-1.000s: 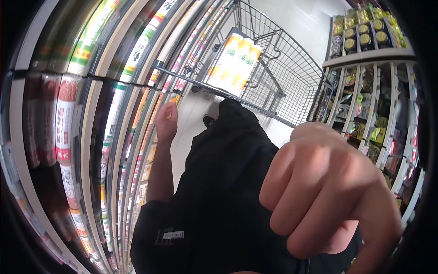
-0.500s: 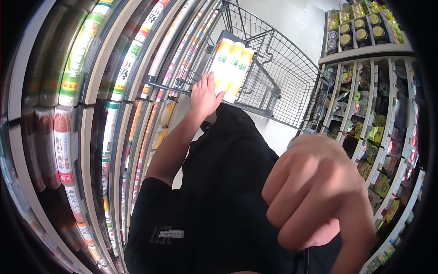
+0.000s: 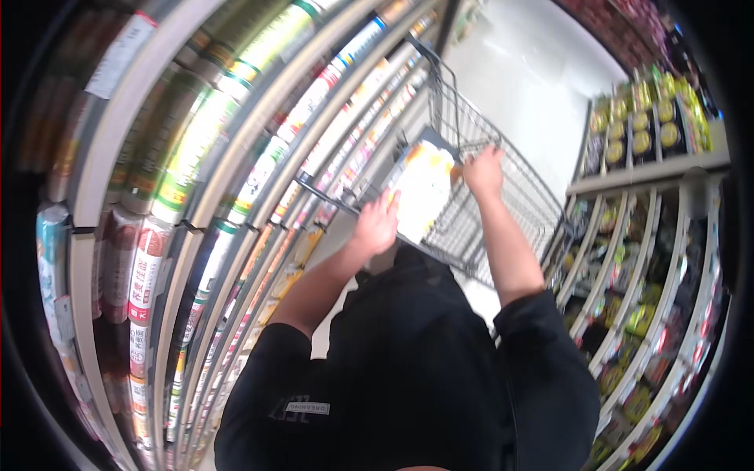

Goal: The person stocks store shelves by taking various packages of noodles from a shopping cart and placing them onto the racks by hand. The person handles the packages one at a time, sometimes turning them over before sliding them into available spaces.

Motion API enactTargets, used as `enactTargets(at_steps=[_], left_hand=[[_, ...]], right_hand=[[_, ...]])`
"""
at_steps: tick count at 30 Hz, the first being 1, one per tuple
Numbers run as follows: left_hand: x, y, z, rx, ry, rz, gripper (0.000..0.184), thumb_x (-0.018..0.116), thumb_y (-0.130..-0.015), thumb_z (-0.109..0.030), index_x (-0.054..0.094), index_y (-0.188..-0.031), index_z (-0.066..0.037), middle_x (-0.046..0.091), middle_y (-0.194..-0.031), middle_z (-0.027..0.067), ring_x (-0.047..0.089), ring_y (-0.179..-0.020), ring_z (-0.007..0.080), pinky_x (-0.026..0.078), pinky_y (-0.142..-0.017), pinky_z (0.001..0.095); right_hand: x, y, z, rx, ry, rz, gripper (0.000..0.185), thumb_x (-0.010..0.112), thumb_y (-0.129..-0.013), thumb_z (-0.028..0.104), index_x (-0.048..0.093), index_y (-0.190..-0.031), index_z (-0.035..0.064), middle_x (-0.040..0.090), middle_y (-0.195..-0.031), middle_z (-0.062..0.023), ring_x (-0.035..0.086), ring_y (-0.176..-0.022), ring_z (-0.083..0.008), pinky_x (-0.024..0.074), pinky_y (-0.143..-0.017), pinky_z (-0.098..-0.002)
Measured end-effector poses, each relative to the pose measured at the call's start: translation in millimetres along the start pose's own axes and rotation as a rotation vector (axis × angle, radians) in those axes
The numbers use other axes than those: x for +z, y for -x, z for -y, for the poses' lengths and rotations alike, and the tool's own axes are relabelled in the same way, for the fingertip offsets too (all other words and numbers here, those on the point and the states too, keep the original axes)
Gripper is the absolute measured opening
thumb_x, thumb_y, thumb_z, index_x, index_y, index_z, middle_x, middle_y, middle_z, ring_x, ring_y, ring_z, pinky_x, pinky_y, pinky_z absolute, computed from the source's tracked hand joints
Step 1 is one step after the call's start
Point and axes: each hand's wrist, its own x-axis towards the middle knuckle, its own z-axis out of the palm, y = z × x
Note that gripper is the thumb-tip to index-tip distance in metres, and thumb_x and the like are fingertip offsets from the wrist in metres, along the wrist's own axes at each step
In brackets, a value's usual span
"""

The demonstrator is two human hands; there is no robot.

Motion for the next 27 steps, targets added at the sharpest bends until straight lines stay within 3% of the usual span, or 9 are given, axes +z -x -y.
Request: enactTargets(at_steps=[2, 4, 8, 15, 18, 19, 22, 26, 27], left_hand=[[-2.0, -16.5, -4.7, -0.126, 0.092, 0.146, 0.071, 0.061, -0.096, -0.026, 0.034, -0.158, -0.006, 0.042, -0.154, 0.0236, 0.055, -0.128, 0.0358, 0.044, -0.105, 0.0461], [-2.3, -30.2, -5.5, -0.162, 0.211, 0.116, 0.071, 0.064, -0.095, -0.022, 0.033, -0.158, -0.007, 0.041, -0.155, 0.0218, 0.051, -0.133, 0.0370, 0.043, -0.110, 0.0473], [-9.5, -64.6, -8.2, -0.318, 0.386, 0.203, 0.083, 0.069, -0.091, -0.020, 0.024, -0.160, -0.008, 0.047, -0.141, 0.0219, 0.047, -0.135, 0.0391, 0.043, -0.112, 0.0483], [11.5, -117.4, 1.1, -0.468, 0.515, 0.306, 0.081, 0.081, -0.076, -0.029, 0.045, -0.143, -0.001, 0.049, -0.137, 0.0249, 0.048, -0.133, 0.0420, 0.044, -0.110, 0.0470], [2.9, -120.8, -0.9, -0.480, 0.696, 0.211, 0.076, 0.082, -0.073, -0.029, 0.050, -0.135, 0.002, 0.055, -0.133, 0.0256, 0.054, -0.127, 0.0420, 0.047, -0.106, 0.0464], [-0.9, -120.0, -1.6, -0.486, 0.773, 0.203, 0.075, 0.082, -0.074, -0.028, 0.050, -0.134, 0.002, 0.058, -0.131, 0.0257, 0.057, -0.125, 0.0416, 0.048, -0.104, 0.0461], [-13.5, -114.6, -1.8, -0.465, 0.893, 0.156, 0.074, 0.082, -0.074, -0.024, 0.049, -0.135, 0.001, 0.064, -0.123, 0.0244, 0.064, -0.116, 0.0384, 0.051, -0.099, 0.0434], [-52.5, -91.0, 0.6, -0.333, 1.032, 0.140, 0.072, 0.080, -0.080, -0.024, 0.048, -0.139, 0.001, 0.065, -0.124, 0.0213, 0.065, -0.116, 0.0305, 0.051, -0.098, 0.0392], [-85.3, -80.7, -5.4, -0.372, 1.002, 0.152, 0.068, 0.080, -0.083, -0.024, 0.050, -0.138, 0.001, 0.065, -0.124, 0.0195, 0.065, -0.114, 0.0281, 0.052, -0.097, 0.0377]], right_hand=[[17.0, -20.0, -17.1, -0.098, 0.025, -0.061, 0.047, 0.067, -0.093, 0.026, 0.054, -0.129, -0.0011, 0.055, -0.135, -0.0252, 0.063, -0.114, -0.0453, 0.0522, -0.096, -0.0528], [10.1, -32.6, -17.9, -0.081, 0.180, 0.126, 0.050, 0.071, -0.088, 0.024, 0.058, -0.131, 0.0018, 0.049, -0.145, -0.0265, 0.062, -0.119, -0.0443, 0.0534, -0.099, -0.0507], [0.3, -48.4, -20.0, -0.108, 0.157, 0.097, 0.047, 0.072, -0.087, 0.025, 0.062, -0.126, 0.0013, 0.050, -0.143, -0.0245, 0.060, -0.121, -0.0443, 0.0542, -0.098, -0.0510], [-11.3, -67.0, -15.8, -0.140, 0.184, 0.051, 0.042, 0.071, -0.085, 0.030, 0.065, -0.117, 0.0031, 0.052, -0.136, -0.0206, 0.065, -0.109, -0.0417, 0.0555, -0.092, -0.0503], [-13.0, -72.7, -15.7, -0.166, 0.169, 0.076, 0.043, 0.071, -0.085, 0.030, 0.064, -0.118, 0.0031, 0.049, -0.139, -0.0228, 0.060, -0.119, -0.0436, 0.0521, -0.098, -0.0522], [-16.9, -66.7, -9.9, -0.216, 0.283, 0.029, 0.051, 0.072, -0.085, 0.030, 0.061, -0.126, 0.0024, 0.046, -0.144, -0.0237, 0.048, -0.132, -0.0456, 0.0432, -0.106, -0.0581], [-18.5, -62.3, -8.4, -0.503, 0.341, -0.180, 0.053, 0.072, -0.085, 0.029, 0.060, -0.129, 0.0032, 0.043, -0.149, -0.0251, 0.037, -0.141, -0.0457, 0.0329, -0.113, -0.0610], [-22.0, -74.9, -4.5, -0.646, 0.019, -0.087, 0.061, 0.073, -0.085, 0.028, 0.056, -0.139, 0.0049, 0.040, -0.151, -0.0280, 0.035, -0.142, -0.0470, 0.0304, -0.116, -0.0588], [-26.8, -81.3, 5.7, -0.708, -0.140, 0.016, 0.061, 0.070, -0.091, 0.025, 0.051, -0.145, 0.0053, 0.046, -0.147, -0.0246, 0.047, -0.135, -0.0397, 0.0388, -0.112, -0.0516]])
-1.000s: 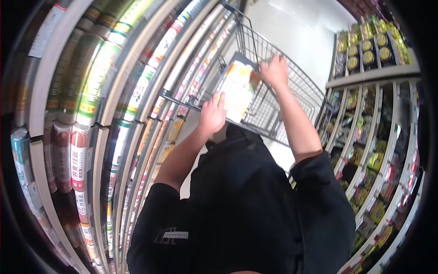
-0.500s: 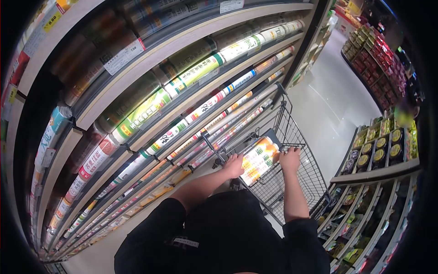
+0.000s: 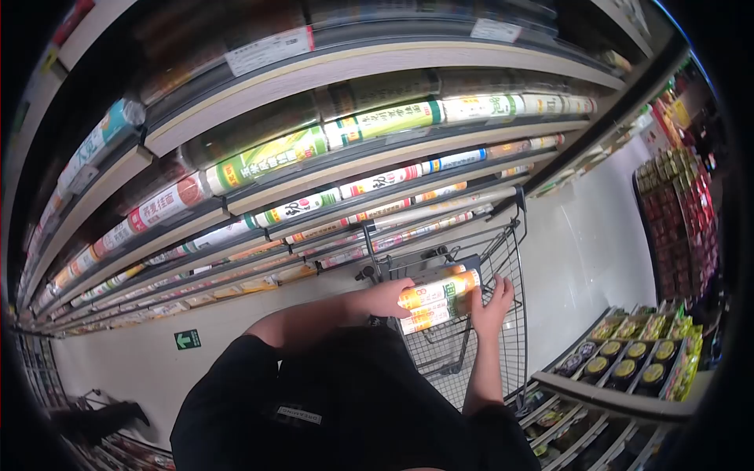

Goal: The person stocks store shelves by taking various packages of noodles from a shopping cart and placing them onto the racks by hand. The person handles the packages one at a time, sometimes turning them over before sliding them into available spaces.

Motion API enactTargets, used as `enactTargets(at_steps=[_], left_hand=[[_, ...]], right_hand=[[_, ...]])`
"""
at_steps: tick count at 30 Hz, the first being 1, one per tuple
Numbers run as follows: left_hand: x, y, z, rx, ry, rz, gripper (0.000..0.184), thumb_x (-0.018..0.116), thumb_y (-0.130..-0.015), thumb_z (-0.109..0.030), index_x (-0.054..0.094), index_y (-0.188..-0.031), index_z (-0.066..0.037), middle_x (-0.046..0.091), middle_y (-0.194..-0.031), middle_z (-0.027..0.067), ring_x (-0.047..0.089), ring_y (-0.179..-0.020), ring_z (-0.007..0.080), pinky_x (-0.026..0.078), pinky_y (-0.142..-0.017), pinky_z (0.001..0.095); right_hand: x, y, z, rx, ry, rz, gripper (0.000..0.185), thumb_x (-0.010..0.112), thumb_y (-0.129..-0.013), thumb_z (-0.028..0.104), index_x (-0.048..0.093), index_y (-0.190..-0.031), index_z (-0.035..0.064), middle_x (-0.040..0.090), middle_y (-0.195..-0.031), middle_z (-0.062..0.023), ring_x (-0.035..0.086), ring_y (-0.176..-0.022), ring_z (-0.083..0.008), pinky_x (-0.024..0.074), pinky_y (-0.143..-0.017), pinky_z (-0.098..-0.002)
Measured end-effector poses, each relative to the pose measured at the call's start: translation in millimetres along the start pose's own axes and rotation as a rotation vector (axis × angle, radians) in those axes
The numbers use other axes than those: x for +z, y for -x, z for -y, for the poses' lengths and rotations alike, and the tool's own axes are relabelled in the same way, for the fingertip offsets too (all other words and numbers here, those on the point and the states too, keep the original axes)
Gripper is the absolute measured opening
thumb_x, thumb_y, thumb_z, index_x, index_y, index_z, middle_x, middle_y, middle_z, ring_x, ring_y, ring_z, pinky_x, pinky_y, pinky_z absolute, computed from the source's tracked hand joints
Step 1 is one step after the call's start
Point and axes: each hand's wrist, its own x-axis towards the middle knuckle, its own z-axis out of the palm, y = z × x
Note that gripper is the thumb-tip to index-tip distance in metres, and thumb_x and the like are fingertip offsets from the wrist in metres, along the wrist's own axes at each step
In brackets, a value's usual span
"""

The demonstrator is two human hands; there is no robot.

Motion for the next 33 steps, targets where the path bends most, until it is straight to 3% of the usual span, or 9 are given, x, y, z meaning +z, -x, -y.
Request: enactTargets(at_steps=[3, 4, 8, 11, 15, 21, 23, 27, 33], left_hand=[[-34.1, 41.0, -34.2, -0.003, 0.019, -0.072, 0.068, 0.081, -0.083, -0.027, 0.052, -0.138, 0.000, 0.065, -0.124, 0.0188, 0.065, -0.114, 0.0290, 0.051, -0.098, 0.0374], [-46.9, 54.8, -44.5, 0.000, -0.029, -0.121, 0.068, 0.081, -0.083, -0.028, 0.052, -0.138, -0.001, 0.066, -0.124, 0.0183, 0.065, -0.114, 0.0295, 0.051, -0.098, 0.0376], [-109.0, 117.4, -93.3, 0.057, -0.208, -0.273, 0.069, 0.080, -0.084, -0.031, 0.053, -0.141, -0.005, 0.066, -0.124, 0.0168, 0.066, -0.114, 0.0314, 0.051, -0.100, 0.0392], [-153.3, 161.5, -108.9, 0.187, -0.465, -0.416, 0.072, 0.081, -0.084, -0.032, 0.052, -0.145, -0.009, 0.065, -0.127, 0.0165, 0.065, -0.113, 0.0321, 0.051, -0.100, 0.0421], [-198.2, 235.3, -188.1, 0.041, -0.635, -0.543, 0.070, 0.082, -0.084, -0.020, 0.052, -0.146, -0.012, 0.062, -0.131, 0.0169, 0.063, -0.118, 0.0339, 0.051, -0.101, 0.0410], [-264.3, 301.1, -255.0, 0.295, -0.926, -0.889, 0.066, 0.082, -0.080, -0.009, 0.053, -0.139, -0.008, 0.062, -0.126, 0.0122, 0.063, -0.116, 0.0296, 0.051, -0.099, 0.0398], [-282.1, 319.5, -278.8, 0.199, -0.915, -0.925, 0.058, 0.082, -0.081, -0.009, 0.056, -0.133, -0.004, 0.064, -0.121, 0.0111, 0.063, -0.111, 0.0223, 0.050, -0.100, 0.0355], [-321.5, 328.4, -282.0, 0.244, -0.861, -1.011, 0.054, 0.083, -0.084, -0.012, 0.061, -0.133, -0.002, 0.067, -0.121, 0.0086, 0.063, -0.112, 0.0185, 0.049, -0.101, 0.0331], [-346.0, 330.9, -274.2, -0.115, -0.866, -1.106, 0.061, 0.084, -0.084, -0.030, 0.064, -0.127, 0.007, 0.072, -0.102, 0.0155, 0.066, -0.094, 0.0183, 0.053, -0.090, 0.0311]], right_hand=[[-20.4, -36.8, 42.0, 0.357, -0.955, 0.496, 0.057, 0.066, -0.098, 0.022, 0.047, -0.150, 0.0059, 0.053, -0.141, -0.0182, 0.058, -0.123, -0.0279, 0.0493, -0.101, -0.0399], [-30.6, -46.8, 63.0, 0.345, -1.141, 0.595, 0.058, 0.066, -0.099, 0.012, 0.043, -0.152, 0.0052, 0.057, -0.136, -0.0122, 0.062, -0.113, -0.0178, 0.0532, -0.092, -0.0312], [-42.9, -80.7, 140.0, 0.005, -1.321, 0.628, 0.071, 0.074, -0.088, -0.005, 0.043, -0.151, 0.0016, 0.055, -0.139, -0.0122, 0.065, -0.107, -0.0158, 0.0541, -0.088, -0.0276], [-64.7, -112.2, 195.5, -0.212, -1.282, 0.779, 0.075, 0.076, -0.085, -0.007, 0.042, -0.151, 0.0003, 0.062, -0.131, -0.0125, 0.065, -0.111, -0.0166, 0.0546, -0.090, -0.0288], [-98.9, -146.5, 275.1, -0.485, -1.250, 0.852, 0.068, 0.080, -0.083, -0.006, 0.047, -0.142, 0.0023, 0.064, -0.125, -0.0123, 0.066, -0.109, -0.0159, 0.0556, -0.091, -0.0301], [-138.2, -200.2, 395.3, -0.780, -1.161, 0.581, 0.055, 0.082, -0.083, -0.004, 0.058, -0.132, 0.0001, 0.066, -0.122, -0.0071, 0.067, -0.107, -0.0145, 0.0570, -0.090, -0.0295], [-143.7, -227.3, 425.4, -0.904, -1.088, 0.489, 0.053, 0.085, -0.083, 0.003, 0.061, -0.130, 0.0003, 0.069, -0.120, -0.0074, 0.067, -0.105, -0.0132, 0.0563, -0.091, -0.0292], [-156.1, -244.9, 472.3, -0.889, -0.945, 0.447, 0.051, 0.086, -0.084, 0.011, 0.064, -0.129, 0.0018, 0.073, -0.113, -0.0074, 0.069, -0.101, -0.0129, 0.0554, -0.090, -0.0288], [-135.8, -263.0, 505.4, -0.874, -0.715, 0.439, 0.059, 0.088, -0.083, 0.022, 0.064, -0.130, -0.0036, 0.075, -0.108, -0.0114, 0.070, -0.098, -0.0134, 0.0549, -0.089, -0.0308]])
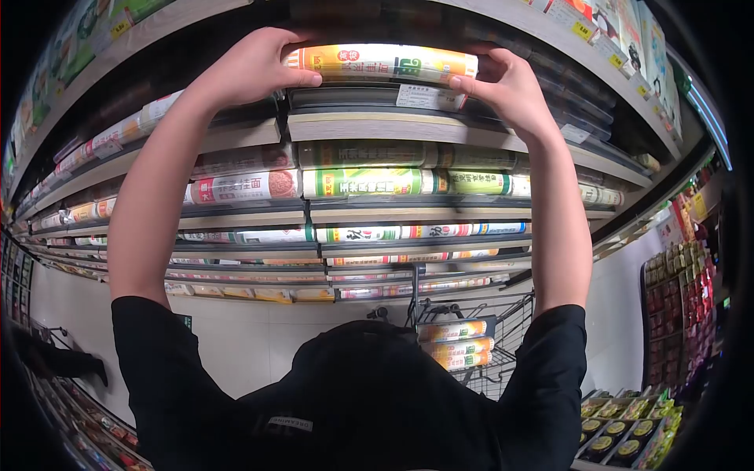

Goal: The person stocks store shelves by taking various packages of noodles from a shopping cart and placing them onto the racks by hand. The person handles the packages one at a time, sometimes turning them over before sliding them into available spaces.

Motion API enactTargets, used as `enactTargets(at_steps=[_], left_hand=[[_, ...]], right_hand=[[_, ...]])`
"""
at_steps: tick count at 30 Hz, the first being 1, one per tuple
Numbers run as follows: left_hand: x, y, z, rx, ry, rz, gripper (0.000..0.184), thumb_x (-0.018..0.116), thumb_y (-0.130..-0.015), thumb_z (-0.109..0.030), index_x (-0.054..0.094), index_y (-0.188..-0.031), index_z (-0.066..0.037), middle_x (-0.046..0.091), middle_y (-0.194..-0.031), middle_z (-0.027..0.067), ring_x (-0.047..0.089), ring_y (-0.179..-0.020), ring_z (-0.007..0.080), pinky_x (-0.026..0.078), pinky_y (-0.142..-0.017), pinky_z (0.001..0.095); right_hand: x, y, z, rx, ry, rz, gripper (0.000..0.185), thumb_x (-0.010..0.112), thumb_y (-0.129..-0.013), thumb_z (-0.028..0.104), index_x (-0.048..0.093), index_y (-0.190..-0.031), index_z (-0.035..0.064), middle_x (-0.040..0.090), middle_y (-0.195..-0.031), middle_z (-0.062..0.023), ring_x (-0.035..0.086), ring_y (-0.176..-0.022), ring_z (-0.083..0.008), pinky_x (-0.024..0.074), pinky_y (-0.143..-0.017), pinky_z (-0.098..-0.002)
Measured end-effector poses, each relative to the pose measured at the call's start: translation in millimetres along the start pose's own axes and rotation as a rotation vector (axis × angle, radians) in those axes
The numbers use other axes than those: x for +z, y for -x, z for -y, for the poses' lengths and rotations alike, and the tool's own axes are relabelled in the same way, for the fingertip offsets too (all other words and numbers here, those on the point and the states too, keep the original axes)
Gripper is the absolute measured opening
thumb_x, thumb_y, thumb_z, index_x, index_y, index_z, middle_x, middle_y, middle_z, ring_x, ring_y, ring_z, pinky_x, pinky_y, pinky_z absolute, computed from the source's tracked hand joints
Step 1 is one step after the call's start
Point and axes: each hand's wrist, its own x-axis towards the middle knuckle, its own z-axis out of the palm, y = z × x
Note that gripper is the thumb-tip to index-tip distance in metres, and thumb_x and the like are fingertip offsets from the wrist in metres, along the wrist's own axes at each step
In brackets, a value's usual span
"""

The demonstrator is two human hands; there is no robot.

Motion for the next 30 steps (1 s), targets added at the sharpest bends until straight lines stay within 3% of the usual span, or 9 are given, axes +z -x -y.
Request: enactTargets(at_steps=[4, 10, 16, 23, 28, 30], left_hand=[[2.7, -6.0, 13.9, -0.018, 0.049, 0.058, 0.067, 0.086, -0.081, -0.033, 0.064, -0.129, 0.008, 0.073, -0.098, 0.0177, 0.068, -0.091, 0.0205, 0.054, -0.089, 0.0325], [-1.6, -8.3, 17.0, 0.081, -0.039, 0.076, 0.077, 0.087, -0.078, -0.035, 0.060, -0.136, 0.009, 0.072, -0.115, 0.0234, 0.069, -0.104, 0.0235, 0.052, -0.097, 0.0353], [-4.5, -7.5, 19.2, 0.014, -0.044, 0.140, 0.078, 0.082, -0.085, -0.045, 0.060, -0.137, 0.008, 0.069, -0.124, 0.0212, 0.065, -0.113, 0.0249, 0.051, -0.100, 0.0349], [6.3, -8.8, 31.2, 0.037, 0.098, 0.176, 0.074, 0.074, -0.093, -0.049, 0.058, -0.139, 0.007, 0.068, -0.123, 0.0183, 0.064, -0.111, 0.0241, 0.051, -0.098, 0.0342], [4.6, -8.8, 27.7, 0.068, 0.002, 0.168, 0.071, 0.070, -0.095, -0.050, 0.060, -0.137, 0.007, 0.068, -0.122, 0.0184, 0.064, -0.110, 0.0236, 0.050, -0.098, 0.0341], [-0.5, -10.7, 23.1, -0.014, 0.051, 0.237, 0.069, 0.069, -0.096, -0.050, 0.061, -0.136, 0.007, 0.068, -0.121, 0.0184, 0.064, -0.109, 0.0230, 0.050, -0.098, 0.0339]], right_hand=[[3.1, -6.6, -6.8, 0.009, 0.169, 0.033, 0.068, 0.089, -0.081, 0.033, 0.064, -0.131, -0.0065, 0.075, -0.110, -0.0156, 0.070, -0.098, -0.0173, 0.0540, -0.092, -0.0328], [-0.6, -8.4, -3.7, 0.020, 0.241, 0.079, 0.076, 0.089, -0.080, 0.039, 0.063, -0.133, -0.0094, 0.074, -0.114, -0.0189, 0.070, -0.103, -0.0210, 0.0533, -0.095, -0.0341], [-1.0, -7.4, -2.2, 0.046, 0.245, 0.122, 0.079, 0.088, -0.080, 0.040, 0.061, -0.134, -0.0116, 0.071, -0.122, -0.0231, 0.069, -0.110, -0.0247, 0.0524, -0.098, -0.0355], [-1.6, -9.1, -9.7, 0.004, 0.291, 0.128, 0.081, 0.084, -0.083, 0.046, 0.060, -0.134, -0.0119, 0.069, -0.125, -0.0248, 0.068, -0.114, -0.0272, 0.0522, -0.099, -0.0364], [0.6, -4.7, -1.7, 0.077, 0.238, 0.119, 0.075, 0.076, -0.091, 0.047, 0.061, -0.133, -0.0123, 0.072, -0.116, -0.0222, 0.070, -0.101, -0.0226, 0.0533, -0.095, -0.0363], [0.2, -5.1, 1.1, 0.090, 0.206, 0.121, 0.072, 0.074, -0.093, 0.046, 0.061, -0.133, -0.0122, 0.073, -0.113, -0.0212, 0.071, -0.096, -0.0207, 0.0536, -0.093, -0.0361]])
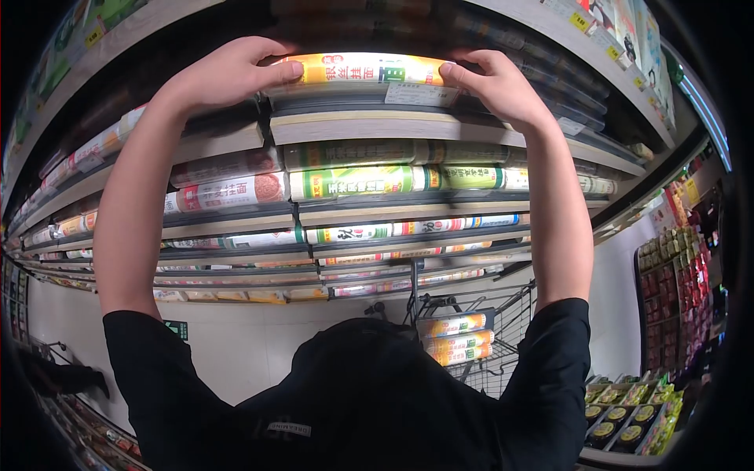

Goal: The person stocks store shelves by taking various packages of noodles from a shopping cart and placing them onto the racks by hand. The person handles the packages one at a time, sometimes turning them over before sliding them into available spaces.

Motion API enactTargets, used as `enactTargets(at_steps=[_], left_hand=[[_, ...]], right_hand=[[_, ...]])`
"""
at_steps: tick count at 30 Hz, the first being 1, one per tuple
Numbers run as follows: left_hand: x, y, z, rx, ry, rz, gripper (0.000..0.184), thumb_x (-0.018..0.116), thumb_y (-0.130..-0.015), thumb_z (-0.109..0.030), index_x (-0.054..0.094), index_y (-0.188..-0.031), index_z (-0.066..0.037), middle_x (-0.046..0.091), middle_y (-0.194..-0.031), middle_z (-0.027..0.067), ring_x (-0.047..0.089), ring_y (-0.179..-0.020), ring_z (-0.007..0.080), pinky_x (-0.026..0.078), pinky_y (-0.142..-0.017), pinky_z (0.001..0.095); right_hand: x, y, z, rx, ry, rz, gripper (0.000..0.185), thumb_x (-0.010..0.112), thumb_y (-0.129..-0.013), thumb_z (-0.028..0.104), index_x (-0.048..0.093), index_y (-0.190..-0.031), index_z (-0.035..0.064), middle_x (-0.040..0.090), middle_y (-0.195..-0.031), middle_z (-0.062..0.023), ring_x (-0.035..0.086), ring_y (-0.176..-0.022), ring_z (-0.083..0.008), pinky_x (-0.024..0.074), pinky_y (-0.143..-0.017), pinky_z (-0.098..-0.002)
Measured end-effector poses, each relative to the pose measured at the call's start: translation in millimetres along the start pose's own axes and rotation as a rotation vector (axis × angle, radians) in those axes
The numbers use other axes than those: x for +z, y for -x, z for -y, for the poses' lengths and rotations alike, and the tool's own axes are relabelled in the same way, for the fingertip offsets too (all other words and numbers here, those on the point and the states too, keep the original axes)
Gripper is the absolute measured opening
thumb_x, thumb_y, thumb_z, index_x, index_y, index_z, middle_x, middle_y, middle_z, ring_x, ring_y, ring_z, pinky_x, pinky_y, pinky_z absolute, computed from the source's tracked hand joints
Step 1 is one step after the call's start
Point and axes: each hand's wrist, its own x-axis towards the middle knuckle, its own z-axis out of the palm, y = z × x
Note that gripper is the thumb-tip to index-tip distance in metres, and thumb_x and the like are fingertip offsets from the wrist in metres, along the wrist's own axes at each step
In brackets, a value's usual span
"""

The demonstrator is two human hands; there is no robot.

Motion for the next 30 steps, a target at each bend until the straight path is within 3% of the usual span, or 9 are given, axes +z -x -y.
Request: enactTargets(at_steps=[1, 4, 10, 11, 14, 19, 22, 23, 30], left_hand=[[-1.6, -1.5, -2.1, -0.036, 0.028, 0.034, 0.068, 0.069, -0.097, -0.049, 0.062, -0.135, 0.007, 0.068, -0.120, 0.0184, 0.064, -0.108, 0.0227, 0.050, -0.097, 0.0339], [12.5, -0.2, 4.6, -0.012, -0.079, -0.169, 0.067, 0.066, -0.098, -0.048, 0.062, -0.135, 0.007, 0.069, -0.119, 0.0181, 0.064, -0.106, 0.0213, 0.050, -0.096, 0.0331], [12.4, -1.9, 6.8, 0.006, -0.029, -0.110, 0.066, 0.067, -0.098, -0.046, 0.060, -0.138, 0.006, 0.069, -0.121, 0.0182, 0.064, -0.106, 0.0208, 0.049, -0.096, 0.0320], [11.7, -2.0, 5.5, 0.004, -0.040, -0.114, 0.066, 0.067, -0.098, -0.046, 0.060, -0.138, 0.006, 0.069, -0.122, 0.0181, 0.064, -0.106, 0.0208, 0.050, -0.096, 0.0321], [11.7, -3.1, 4.7, -0.012, -0.035, -0.096, 0.067, 0.067, -0.098, -0.046, 0.059, -0.140, 0.006, 0.070, -0.122, 0.0177, 0.064, -0.107, 0.0208, 0.050, -0.097, 0.0325], [11.5, -6.2, 9.9, -0.020, 0.062, -0.067, 0.065, 0.067, -0.098, -0.046, 0.061, -0.139, 0.004, 0.070, -0.123, 0.0183, 0.065, -0.110, 0.0216, 0.051, -0.098, 0.0336], [9.4, -5.4, 6.5, -0.031, -0.009, -0.075, 0.066, 0.068, -0.097, -0.047, 0.061, -0.139, 0.003, 0.070, -0.125, 0.0181, 0.066, -0.110, 0.0221, 0.051, -0.098, 0.0337], [7.3, -6.6, 6.2, -0.045, -0.005, -0.052, 0.067, 0.069, -0.096, -0.048, 0.062, -0.139, 0.003, 0.070, -0.126, 0.0183, 0.066, -0.111, 0.0229, 0.051, -0.099, 0.0336], [2.1, -8.8, -2.3, -0.036, -0.131, -0.089, 0.061, 0.070, -0.095, -0.044, 0.064, -0.139, -0.004, 0.069, -0.129, 0.0174, 0.067, -0.115, 0.0242, 0.049, -0.102, 0.0345]], right_hand=[[2.8, -3.8, -8.7, -0.014, -0.003, -0.011, 0.071, 0.073, -0.093, 0.046, 0.061, -0.133, -0.0120, 0.073, -0.111, -0.0208, 0.071, -0.094, -0.0199, 0.0537, -0.092, -0.0360], [3.2, -7.6, -16.4, -0.029, 0.003, -0.024, 0.069, 0.073, -0.093, 0.045, 0.062, -0.133, -0.0115, 0.073, -0.112, -0.0209, 0.071, -0.096, -0.0207, 0.0537, -0.093, -0.0357], [3.9, -4.1, -11.8, -0.008, 0.046, -0.032, 0.069, 0.075, -0.092, 0.044, 0.063, -0.132, -0.0101, 0.072, -0.115, -0.0214, 0.070, -0.104, -0.0222, 0.0529, -0.094, -0.0355], [5.2, -3.4, -10.6, -0.078, -0.022, -0.016, 0.061, 0.074, -0.092, 0.043, 0.066, -0.130, -0.0051, 0.074, -0.110, -0.0177, 0.070, -0.100, -0.0212, 0.0532, -0.092, -0.0348], [1.5, 1.7, -0.1, -0.074, 0.127, 0.007, 0.053, 0.071, -0.097, 0.042, 0.068, -0.127, -0.0021, 0.075, -0.104, -0.0112, 0.068, -0.096, -0.0147, 0.0522, -0.089, -0.0300], [9.4, -4.0, -11.3, -0.146, 0.059, -0.059, 0.040, 0.070, -0.098, 0.037, 0.072, -0.110, -0.0017, 0.072, -0.090, -0.0063, 0.064, -0.083, -0.0113, 0.0509, -0.074, -0.0313], [-6.4, 2.5, 18.6, 0.013, -0.013, 0.057, 0.041, 0.074, -0.092, 0.033, 0.075, -0.113, -0.0020, 0.077, -0.100, -0.0186, 0.073, -0.095, -0.0283, 0.0554, -0.088, -0.0376], [-13.3, 13.8, 37.4, 0.003, 0.008, 0.084, 0.039, 0.072, -0.093, 0.029, 0.075, -0.116, -0.0017, 0.078, -0.102, -0.0160, 0.072, -0.095, -0.0210, 0.0537, -0.090, -0.0339], [-3.5, 3.8, 20.0, -0.047, 0.239, -0.012, 0.039, 0.068, -0.094, 0.029, 0.074, -0.117, -0.0019, 0.076, -0.107, -0.0217, 0.073, -0.097, -0.0293, 0.0557, -0.090, -0.0374]])
